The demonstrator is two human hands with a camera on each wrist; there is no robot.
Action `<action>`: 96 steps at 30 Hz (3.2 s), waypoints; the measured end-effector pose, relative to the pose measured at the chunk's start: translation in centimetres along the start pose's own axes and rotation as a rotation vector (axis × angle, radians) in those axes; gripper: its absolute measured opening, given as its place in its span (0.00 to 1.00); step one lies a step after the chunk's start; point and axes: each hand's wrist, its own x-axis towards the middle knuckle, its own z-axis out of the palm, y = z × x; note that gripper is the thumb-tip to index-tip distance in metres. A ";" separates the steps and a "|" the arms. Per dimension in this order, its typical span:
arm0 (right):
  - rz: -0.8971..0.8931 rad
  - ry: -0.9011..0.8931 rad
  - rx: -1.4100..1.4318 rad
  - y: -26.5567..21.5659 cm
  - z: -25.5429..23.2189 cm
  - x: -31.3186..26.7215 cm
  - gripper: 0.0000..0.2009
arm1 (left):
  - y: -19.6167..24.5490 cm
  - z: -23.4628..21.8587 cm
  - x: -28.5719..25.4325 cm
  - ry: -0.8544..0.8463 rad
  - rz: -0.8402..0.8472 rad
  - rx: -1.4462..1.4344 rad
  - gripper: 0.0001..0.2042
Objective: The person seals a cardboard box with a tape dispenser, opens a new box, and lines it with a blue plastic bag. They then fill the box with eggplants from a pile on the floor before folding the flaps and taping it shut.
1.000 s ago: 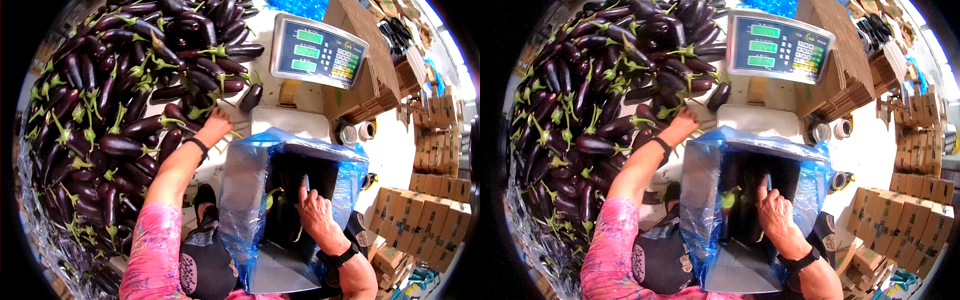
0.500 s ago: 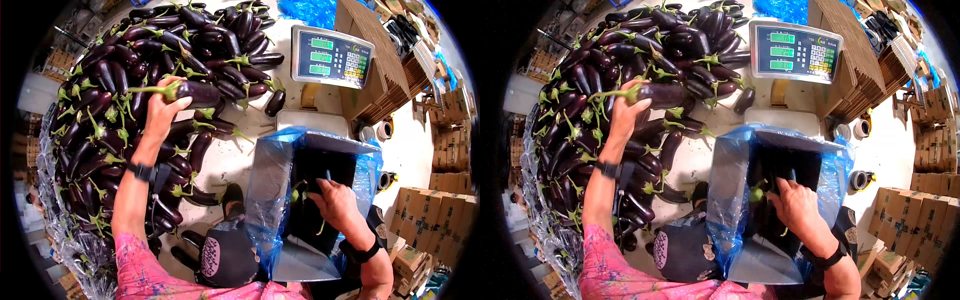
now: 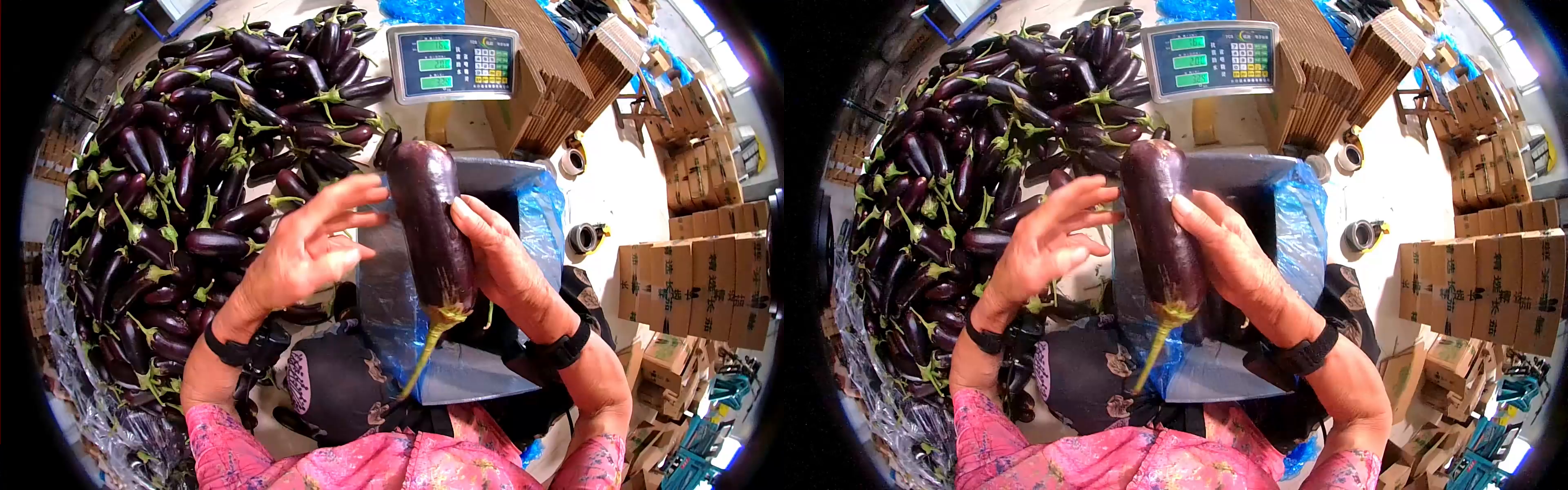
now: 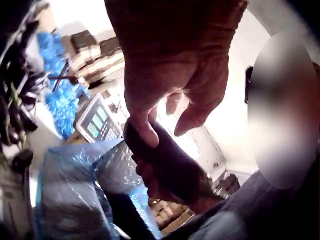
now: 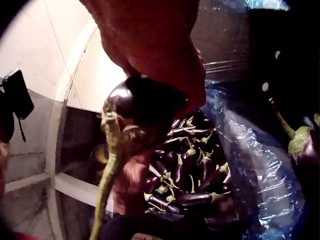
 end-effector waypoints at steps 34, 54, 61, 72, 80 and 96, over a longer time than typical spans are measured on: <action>-0.237 0.568 -0.502 -9.0 -14.1 -28.3 0.29 | -8.8 -5.3 -1.5 0.243 -0.410 0.082 0.23; 0.516 0.779 -0.363 22.5 -20.3 -52.5 0.44 | -21.3 -7.0 -20.0 0.274 -0.950 0.203 0.21; 1.066 0.198 -0.614 32.7 -17.8 -53.8 0.44 | -24.3 -6.1 -32.5 0.472 -1.035 0.099 0.20; 1.014 0.561 -0.656 29.1 -22.9 -39.9 0.35 | -30.7 2.8 -38.0 0.433 -0.904 -0.108 0.16; 0.965 0.605 -0.735 26.1 -24.0 -33.8 0.28 | -30.1 -2.3 -28.5 0.770 -0.431 0.380 0.20; 0.702 0.954 -0.736 17.1 -26.6 -37.8 0.17 | -29.4 -23.8 -10.8 1.474 -0.127 -0.154 0.25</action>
